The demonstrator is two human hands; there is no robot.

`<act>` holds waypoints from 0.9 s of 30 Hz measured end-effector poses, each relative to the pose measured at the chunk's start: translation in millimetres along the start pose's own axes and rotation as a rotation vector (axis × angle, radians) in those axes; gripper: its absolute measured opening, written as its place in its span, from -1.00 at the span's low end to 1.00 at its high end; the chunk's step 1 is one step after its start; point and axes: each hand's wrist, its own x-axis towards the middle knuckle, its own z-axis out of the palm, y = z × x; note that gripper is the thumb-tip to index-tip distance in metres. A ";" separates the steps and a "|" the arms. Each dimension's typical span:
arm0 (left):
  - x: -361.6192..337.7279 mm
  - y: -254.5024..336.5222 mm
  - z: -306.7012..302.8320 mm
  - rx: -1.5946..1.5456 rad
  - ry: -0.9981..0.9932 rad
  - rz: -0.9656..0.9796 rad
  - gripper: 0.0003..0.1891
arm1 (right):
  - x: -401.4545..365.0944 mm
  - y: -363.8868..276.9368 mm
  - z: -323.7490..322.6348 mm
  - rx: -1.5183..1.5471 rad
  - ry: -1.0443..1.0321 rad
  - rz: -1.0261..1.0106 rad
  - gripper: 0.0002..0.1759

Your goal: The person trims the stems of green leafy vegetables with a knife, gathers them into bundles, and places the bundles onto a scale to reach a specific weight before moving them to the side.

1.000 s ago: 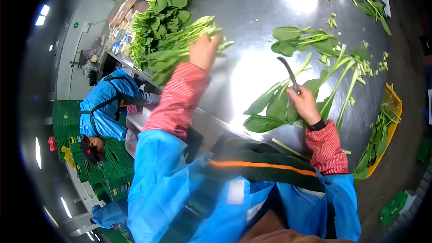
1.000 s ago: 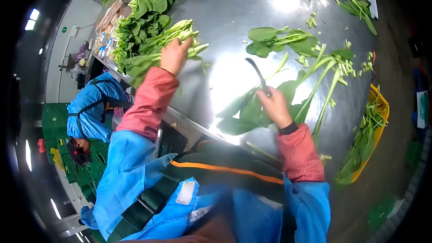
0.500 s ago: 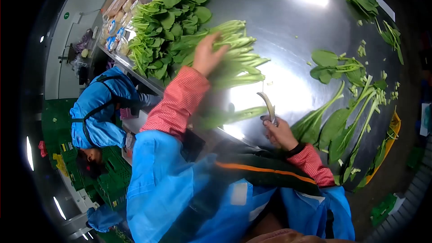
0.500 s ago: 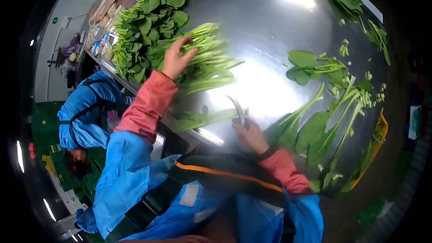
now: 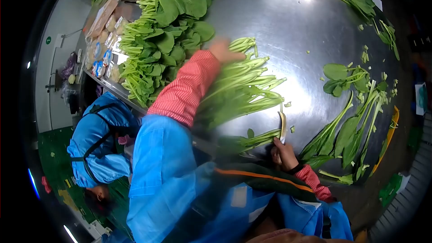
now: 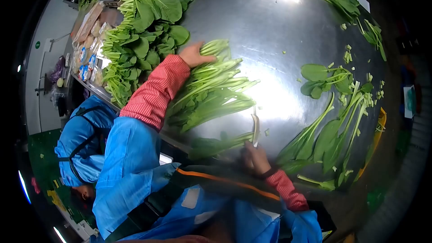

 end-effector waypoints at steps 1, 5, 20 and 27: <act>-6.7 6.6 1.1 -0.014 -0.067 0.024 -0.05 | 1.5 -3.2 6.1 0.019 -0.007 0.020 -0.52; -43.7 23.8 13.4 -0.194 -0.214 0.083 -0.13 | 30.0 -22.9 41.3 0.155 -0.020 -0.164 -0.56; -153.1 76.3 37.3 -0.731 -0.304 -0.049 0.10 | 59.1 -14.4 38.4 0.461 -0.258 -0.037 -0.70; -160.9 64.4 112.1 -1.030 -0.176 0.084 0.03 | 25.4 -36.1 54.5 0.565 -0.287 -0.029 -0.66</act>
